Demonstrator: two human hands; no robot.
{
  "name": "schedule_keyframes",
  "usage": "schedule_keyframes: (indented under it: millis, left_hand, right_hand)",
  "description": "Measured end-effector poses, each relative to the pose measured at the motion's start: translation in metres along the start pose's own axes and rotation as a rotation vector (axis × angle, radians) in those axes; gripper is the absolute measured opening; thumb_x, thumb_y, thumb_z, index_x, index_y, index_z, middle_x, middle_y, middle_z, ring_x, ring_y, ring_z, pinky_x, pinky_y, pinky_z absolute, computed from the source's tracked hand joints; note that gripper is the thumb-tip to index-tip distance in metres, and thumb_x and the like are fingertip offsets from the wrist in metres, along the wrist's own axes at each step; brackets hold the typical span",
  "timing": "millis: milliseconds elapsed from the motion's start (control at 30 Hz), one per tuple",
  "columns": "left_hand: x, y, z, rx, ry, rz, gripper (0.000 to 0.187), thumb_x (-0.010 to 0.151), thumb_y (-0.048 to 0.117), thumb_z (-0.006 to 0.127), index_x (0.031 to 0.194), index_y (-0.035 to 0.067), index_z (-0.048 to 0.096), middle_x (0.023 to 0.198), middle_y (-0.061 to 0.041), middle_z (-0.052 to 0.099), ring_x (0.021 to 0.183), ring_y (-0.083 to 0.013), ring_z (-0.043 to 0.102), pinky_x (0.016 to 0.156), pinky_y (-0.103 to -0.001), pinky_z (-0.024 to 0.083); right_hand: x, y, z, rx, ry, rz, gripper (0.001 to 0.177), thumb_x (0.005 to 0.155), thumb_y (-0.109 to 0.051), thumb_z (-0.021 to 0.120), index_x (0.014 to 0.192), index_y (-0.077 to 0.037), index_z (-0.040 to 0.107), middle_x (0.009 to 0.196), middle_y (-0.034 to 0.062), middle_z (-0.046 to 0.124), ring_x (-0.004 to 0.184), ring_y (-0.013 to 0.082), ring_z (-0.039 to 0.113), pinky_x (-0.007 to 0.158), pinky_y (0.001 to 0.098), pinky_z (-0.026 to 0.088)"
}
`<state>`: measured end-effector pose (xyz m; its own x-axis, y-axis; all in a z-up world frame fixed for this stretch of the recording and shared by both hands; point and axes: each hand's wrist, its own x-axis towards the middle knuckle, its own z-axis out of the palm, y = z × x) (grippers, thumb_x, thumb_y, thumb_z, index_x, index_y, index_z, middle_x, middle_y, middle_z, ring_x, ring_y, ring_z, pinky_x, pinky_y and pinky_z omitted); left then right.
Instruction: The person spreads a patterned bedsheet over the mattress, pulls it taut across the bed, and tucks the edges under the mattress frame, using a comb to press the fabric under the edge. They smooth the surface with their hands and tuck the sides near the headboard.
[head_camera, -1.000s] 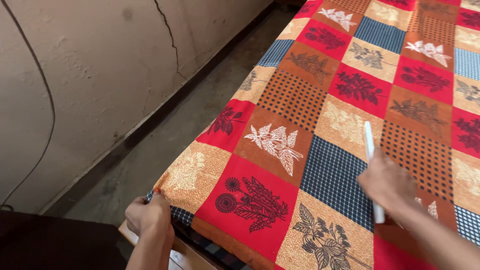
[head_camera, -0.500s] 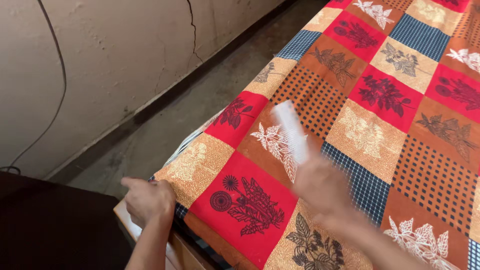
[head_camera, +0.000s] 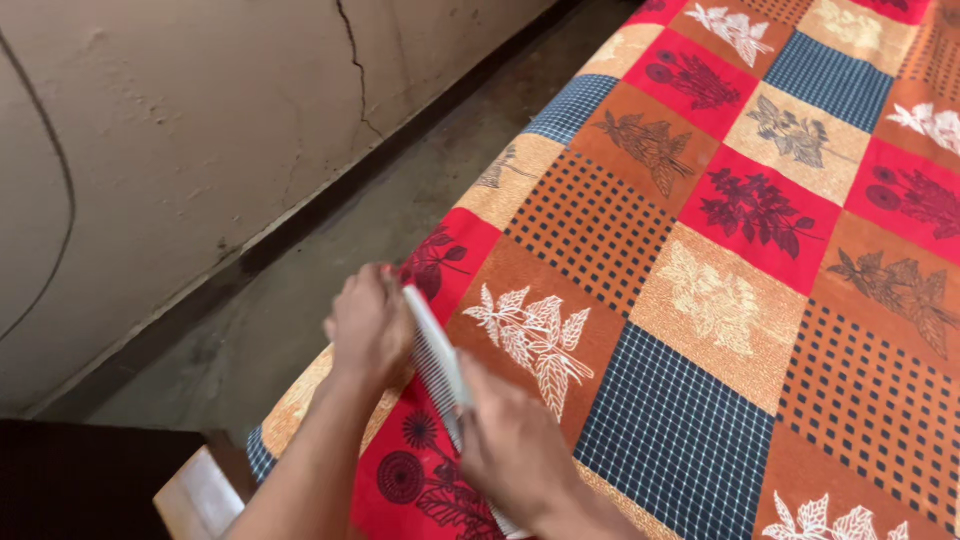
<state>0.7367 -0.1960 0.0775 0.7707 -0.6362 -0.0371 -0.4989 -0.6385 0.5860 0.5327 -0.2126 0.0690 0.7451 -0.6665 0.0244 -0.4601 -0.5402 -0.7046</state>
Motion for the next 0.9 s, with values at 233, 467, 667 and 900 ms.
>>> schedule_keyframes:
  millis: [233, 467, 667, 900]
  left_hand:
    - [0.01, 0.034, 0.029, 0.309, -0.172, -0.031, 0.062, 0.103, 0.046, 0.03, 0.156, 0.012, 0.03, 0.153, -0.018, 0.042, 0.137, -0.0412, 0.042, 0.114, -0.064, 0.023]
    - [0.047, 0.071, 0.066, 0.341, -0.062, 0.429, 0.06, 0.104, 0.038, 0.033, 0.157, 0.009, 0.029, 0.159, -0.021, 0.032, 0.143, -0.0448, 0.028, 0.113, -0.06, 0.021]
    - [0.079, 0.12, 0.088, 0.339, -0.204, 0.625, 0.06, 0.102, 0.04, 0.036, 0.156, 0.014, 0.032, 0.164, -0.016, 0.028, 0.151, -0.0366, 0.024, 0.12, -0.057, 0.017]
    - [0.119, 0.151, 0.129, 0.365, -0.233, 0.795, 0.06, 0.103, 0.035, 0.036, 0.156, 0.009, 0.029, 0.165, -0.021, 0.02, 0.151, -0.0401, 0.015, 0.12, -0.059, 0.009]
  right_hand:
    - [0.076, 0.116, -0.107, 0.379, 0.531, 0.291, 0.042, 0.095, -0.002, 0.058, 0.137, 0.001, 0.055, 0.107, 0.0138, 0.076, 0.09, 0.0208, 0.075, 0.08, 0.0321, 0.061]
    - [0.088, 0.15, -0.102, 0.049, 0.758, 0.364, 0.046, 0.097, -0.01, 0.06, 0.14, 0.005, 0.055, 0.101, 0.0153, 0.079, 0.092, 0.0221, 0.077, 0.088, 0.0362, 0.057]
    - [0.096, 0.145, -0.105, 0.015, 0.737, 0.428, 0.044, 0.098, -0.014, 0.057, 0.139, 0.001, 0.058, 0.093, 0.0141, 0.079, 0.081, 0.021, 0.078, 0.079, 0.0355, 0.059]
    - [0.105, 0.127, -0.102, -0.05, 0.714, 0.574, 0.048, 0.1, -0.021, 0.054, 0.145, -0.003, 0.053, 0.082, 0.0132, 0.078, 0.067, 0.0208, 0.076, 0.065, 0.0368, 0.06]
